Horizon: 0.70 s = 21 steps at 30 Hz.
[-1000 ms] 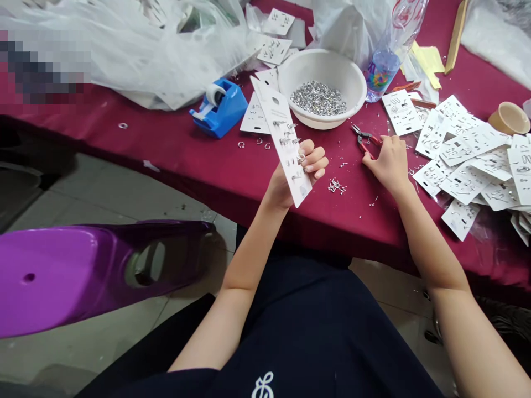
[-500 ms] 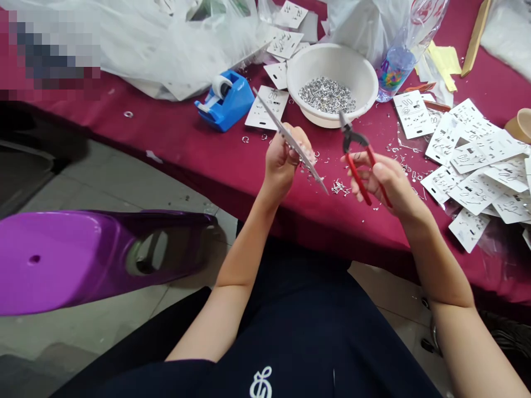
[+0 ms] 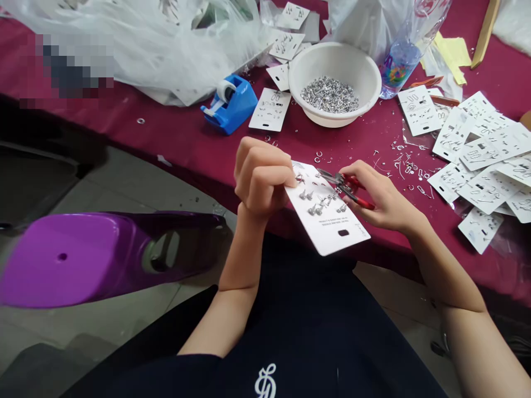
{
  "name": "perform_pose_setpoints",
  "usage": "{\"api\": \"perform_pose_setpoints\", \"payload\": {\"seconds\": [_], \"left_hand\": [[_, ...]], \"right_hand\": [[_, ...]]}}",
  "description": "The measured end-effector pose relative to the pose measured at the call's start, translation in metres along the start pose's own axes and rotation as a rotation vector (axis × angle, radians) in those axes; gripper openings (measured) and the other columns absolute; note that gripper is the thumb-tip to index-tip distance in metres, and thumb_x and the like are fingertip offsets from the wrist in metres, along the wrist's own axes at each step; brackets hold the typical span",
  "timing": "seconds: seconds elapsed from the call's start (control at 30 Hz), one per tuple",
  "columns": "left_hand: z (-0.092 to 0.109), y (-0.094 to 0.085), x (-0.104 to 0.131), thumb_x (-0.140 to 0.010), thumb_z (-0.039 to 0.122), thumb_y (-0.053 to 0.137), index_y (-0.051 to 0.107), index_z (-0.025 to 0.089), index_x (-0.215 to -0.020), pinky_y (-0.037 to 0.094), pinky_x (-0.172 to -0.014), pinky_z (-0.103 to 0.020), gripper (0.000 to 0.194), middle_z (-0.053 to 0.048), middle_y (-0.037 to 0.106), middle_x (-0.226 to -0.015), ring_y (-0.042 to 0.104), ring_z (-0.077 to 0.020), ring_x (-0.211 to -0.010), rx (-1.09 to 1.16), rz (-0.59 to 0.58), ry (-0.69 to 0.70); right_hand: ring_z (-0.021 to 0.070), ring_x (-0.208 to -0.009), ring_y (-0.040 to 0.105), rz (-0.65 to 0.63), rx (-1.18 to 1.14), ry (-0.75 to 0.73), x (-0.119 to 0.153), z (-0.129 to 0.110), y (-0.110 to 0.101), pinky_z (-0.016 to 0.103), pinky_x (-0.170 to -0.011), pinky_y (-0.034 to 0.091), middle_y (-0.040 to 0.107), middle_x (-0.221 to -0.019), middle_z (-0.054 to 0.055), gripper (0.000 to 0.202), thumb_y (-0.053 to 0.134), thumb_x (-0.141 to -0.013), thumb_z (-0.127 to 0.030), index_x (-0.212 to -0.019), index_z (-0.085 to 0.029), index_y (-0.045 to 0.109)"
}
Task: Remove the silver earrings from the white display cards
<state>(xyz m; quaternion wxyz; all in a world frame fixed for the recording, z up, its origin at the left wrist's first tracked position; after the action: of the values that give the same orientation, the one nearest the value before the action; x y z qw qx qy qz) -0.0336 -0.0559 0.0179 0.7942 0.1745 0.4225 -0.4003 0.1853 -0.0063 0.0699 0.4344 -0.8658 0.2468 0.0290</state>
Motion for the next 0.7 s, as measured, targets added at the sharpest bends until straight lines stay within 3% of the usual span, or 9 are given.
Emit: {"api": "perform_pose_setpoints", "payload": {"seconds": [0.1,0.23,0.33,0.57,0.7], "left_hand": [[0.019,-0.002,-0.001,-0.095,0.053,0.055,0.045,0.024,-0.068,0.045,-0.066,-0.033,0.041,0.002,0.052,-0.06,0.055,-0.0142,-0.064,0.022,0.122,0.301],[0.034,0.003,-0.005,-0.096,0.036,0.059,0.05,0.025,-0.072,0.043,-0.062,-0.031,0.028,0.002,0.056,-0.066,0.057,-0.0145,-0.069,-0.017,0.077,0.402],[0.041,0.004,-0.005,-0.096,0.032,0.06,0.052,0.025,-0.073,0.044,-0.06,-0.029,0.025,0.003,0.058,-0.066,0.059,-0.0136,-0.068,-0.071,0.04,0.466],[0.043,0.005,0.002,-0.098,0.048,0.052,0.051,0.025,-0.071,0.049,-0.063,-0.031,0.036,0.002,0.054,-0.062,0.06,-0.0141,-0.068,-0.103,0.005,0.418],[0.038,0.002,0.005,-0.096,0.048,0.056,0.049,0.024,-0.068,0.052,-0.065,-0.031,0.037,0.002,0.054,-0.061,0.061,-0.0144,-0.067,-0.047,-0.011,0.338]], "right_hand": [[0.0141,-0.086,0.057,-0.045,0.094,-0.039,0.001,0.0,-0.001,0.026,-0.076,0.049,0.061,-0.102,0.007,0.036,0.052,-0.085,-0.008,-0.12,-0.017,0.05],[0.0155,-0.085,0.058,-0.063,0.237,-0.005,0.002,0.001,0.0,0.026,-0.072,0.048,0.061,-0.1,0.008,0.037,0.048,-0.085,-0.004,-0.12,-0.017,0.052],[0.0167,-0.085,0.059,-0.038,0.318,-0.034,0.003,0.0,-0.001,0.027,-0.071,0.049,0.062,-0.1,0.009,0.034,0.05,-0.086,-0.007,-0.119,-0.015,0.053],[0.0155,-0.079,0.058,0.034,0.364,-0.105,0.003,-0.005,-0.006,0.027,-0.068,0.05,0.063,-0.093,0.009,0.035,0.046,-0.079,-0.001,-0.11,-0.013,0.055],[0.0145,-0.074,0.057,0.053,0.357,-0.133,0.002,-0.007,-0.006,0.025,-0.064,0.049,0.062,-0.088,0.007,0.032,0.045,-0.078,-0.001,-0.106,-0.013,0.056]]}}
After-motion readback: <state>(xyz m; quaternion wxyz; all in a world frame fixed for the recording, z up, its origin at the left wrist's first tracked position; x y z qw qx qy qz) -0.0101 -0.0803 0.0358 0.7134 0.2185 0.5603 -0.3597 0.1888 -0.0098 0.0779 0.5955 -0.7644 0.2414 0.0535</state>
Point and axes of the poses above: each hand's wrist, its own x-axis away from the middle knuckle, its own y-axis out of the palm, z = x × y, the point moved 3 cm from there along -x, towards the middle knuckle
